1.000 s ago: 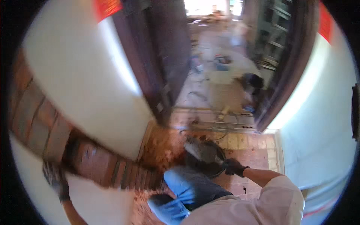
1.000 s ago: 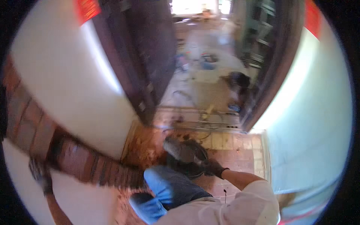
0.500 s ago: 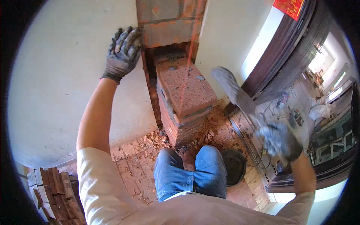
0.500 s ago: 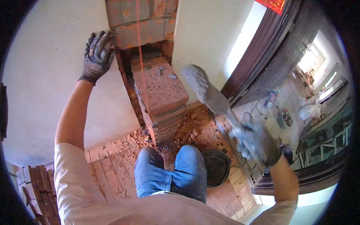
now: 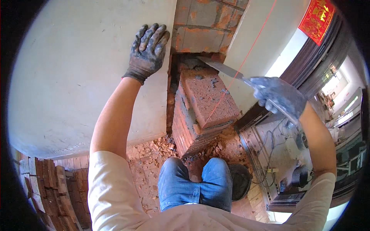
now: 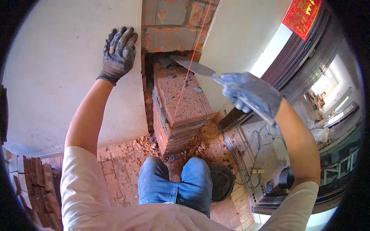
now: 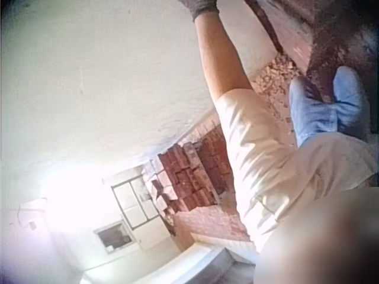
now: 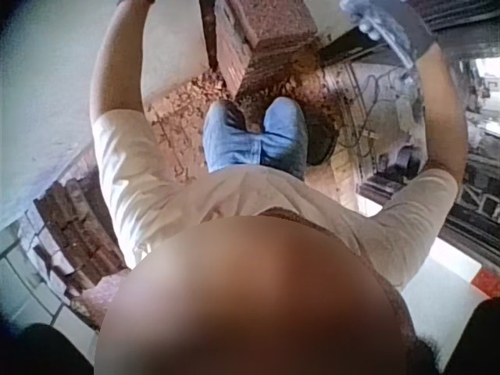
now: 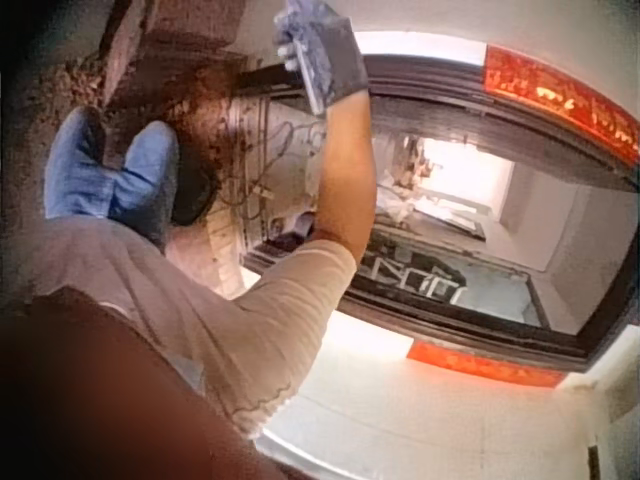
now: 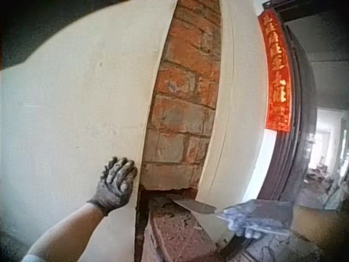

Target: Laying bricks with mortar to build a small wall section.

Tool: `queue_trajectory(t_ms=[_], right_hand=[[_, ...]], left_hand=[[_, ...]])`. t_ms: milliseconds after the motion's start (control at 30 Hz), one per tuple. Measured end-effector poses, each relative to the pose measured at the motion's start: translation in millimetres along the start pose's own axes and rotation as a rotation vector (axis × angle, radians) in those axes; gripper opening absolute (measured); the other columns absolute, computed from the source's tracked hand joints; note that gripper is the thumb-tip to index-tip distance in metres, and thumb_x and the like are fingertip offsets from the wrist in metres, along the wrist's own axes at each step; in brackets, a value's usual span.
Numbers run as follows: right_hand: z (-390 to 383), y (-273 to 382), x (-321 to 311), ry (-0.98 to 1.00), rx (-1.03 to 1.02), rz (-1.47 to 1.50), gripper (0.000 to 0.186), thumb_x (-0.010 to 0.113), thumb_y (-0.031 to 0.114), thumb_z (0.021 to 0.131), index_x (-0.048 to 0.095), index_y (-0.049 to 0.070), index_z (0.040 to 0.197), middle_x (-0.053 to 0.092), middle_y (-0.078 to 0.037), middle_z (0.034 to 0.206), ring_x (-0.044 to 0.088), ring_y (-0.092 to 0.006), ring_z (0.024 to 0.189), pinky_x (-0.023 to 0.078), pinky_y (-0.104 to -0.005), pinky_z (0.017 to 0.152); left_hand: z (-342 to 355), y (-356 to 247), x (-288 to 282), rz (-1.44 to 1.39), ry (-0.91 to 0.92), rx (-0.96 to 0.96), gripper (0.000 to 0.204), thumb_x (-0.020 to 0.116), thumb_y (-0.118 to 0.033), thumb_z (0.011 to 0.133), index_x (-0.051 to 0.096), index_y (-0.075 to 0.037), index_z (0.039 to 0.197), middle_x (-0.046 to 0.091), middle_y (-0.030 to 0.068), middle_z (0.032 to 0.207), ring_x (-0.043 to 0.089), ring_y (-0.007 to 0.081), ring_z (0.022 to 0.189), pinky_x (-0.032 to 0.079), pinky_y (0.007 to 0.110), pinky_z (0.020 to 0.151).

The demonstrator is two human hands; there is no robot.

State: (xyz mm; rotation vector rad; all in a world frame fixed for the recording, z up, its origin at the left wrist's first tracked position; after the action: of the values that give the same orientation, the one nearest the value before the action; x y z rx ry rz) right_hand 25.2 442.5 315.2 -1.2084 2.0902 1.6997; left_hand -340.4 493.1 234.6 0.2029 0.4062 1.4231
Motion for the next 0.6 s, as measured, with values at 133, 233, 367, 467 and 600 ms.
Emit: queue_trajectory(t_ms=[133, 233, 367, 467, 600], right_hand=[[58.3, 20.2, 4.8, 0.136, -0.043, 0.061, 0.053, 0.063, 0.026, 0.082, 0.049, 0.007, 0.130, 0.056, -0.001, 0.073, 0.053, -0.0083, 0.052, 0.044, -0.0216, 0.043], [74.1, 29.7, -9.4, 0.142, -0.064, -0.062, 0.046, 0.062, 0.030, 0.082, 0.055, 0.012, 0.124, 0.057, -0.001, 0.069, 0.055, -0.0096, 0.053, 0.047, -0.0243, 0.046], [80.5, 71.4, -1.1, 0.155, 0.028, -0.384, 0.035, 0.058, 0.026, 0.083, 0.058, 0.011, 0.114, 0.057, -0.004, 0.065, 0.056, -0.0115, 0.051, 0.048, -0.0248, 0.046], [79.5, 78.6, -4.7, 0.129, -0.023, -0.529, 0.028, 0.055, 0.023, 0.083, 0.059, 0.009, 0.107, 0.057, -0.004, 0.063, 0.057, -0.0129, 0.048, 0.048, -0.0257, 0.044], [66.7, 109.2, -25.0, 0.030, -0.159, -1.127, 0.034, 0.047, 0.015, 0.083, 0.060, 0.004, 0.113, 0.055, -0.006, 0.058, 0.055, -0.0129, 0.046, 0.048, -0.0278, 0.043]], left_hand=[[-1.3, -3.6, 7.3, -0.008, 0.029, -0.029, 0.037, 0.058, -0.010, 0.081, 0.058, -0.011, 0.117, 0.054, 0.0074, 0.127, 0.050, 0.0275, 0.118, 0.035, 0.047, 0.104], [1.7, -4.9, 4.7, -0.007, 0.009, -0.026, 0.037, 0.058, -0.010, 0.080, 0.059, -0.012, 0.117, 0.054, 0.0070, 0.127, 0.050, 0.0273, 0.118, 0.035, 0.047, 0.104], [-0.3, -1.3, 0.6, -0.009, 0.030, -0.040, 0.036, 0.058, -0.010, 0.080, 0.060, -0.012, 0.116, 0.055, 0.0068, 0.126, 0.051, 0.0272, 0.118, 0.035, 0.047, 0.104], [-0.7, -1.9, 2.1, -0.033, 0.025, -0.026, 0.035, 0.058, -0.011, 0.080, 0.060, -0.012, 0.115, 0.055, 0.0066, 0.126, 0.051, 0.0270, 0.118, 0.035, 0.047, 0.104], [-1.9, 0.0, 4.0, -0.018, 0.037, -0.034, 0.035, 0.058, -0.011, 0.080, 0.060, -0.012, 0.115, 0.056, 0.0069, 0.125, 0.051, 0.0272, 0.118, 0.035, 0.047, 0.104]])
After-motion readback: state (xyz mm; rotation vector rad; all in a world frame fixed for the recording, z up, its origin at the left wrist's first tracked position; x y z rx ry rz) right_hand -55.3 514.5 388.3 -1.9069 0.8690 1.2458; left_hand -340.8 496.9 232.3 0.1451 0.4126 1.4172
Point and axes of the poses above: each hand's wrist, its own z-axis towards the middle knuckle, its own x-axis out of the palm, y = z × x, the point moved 2 cm from there along z, towards the middle knuckle
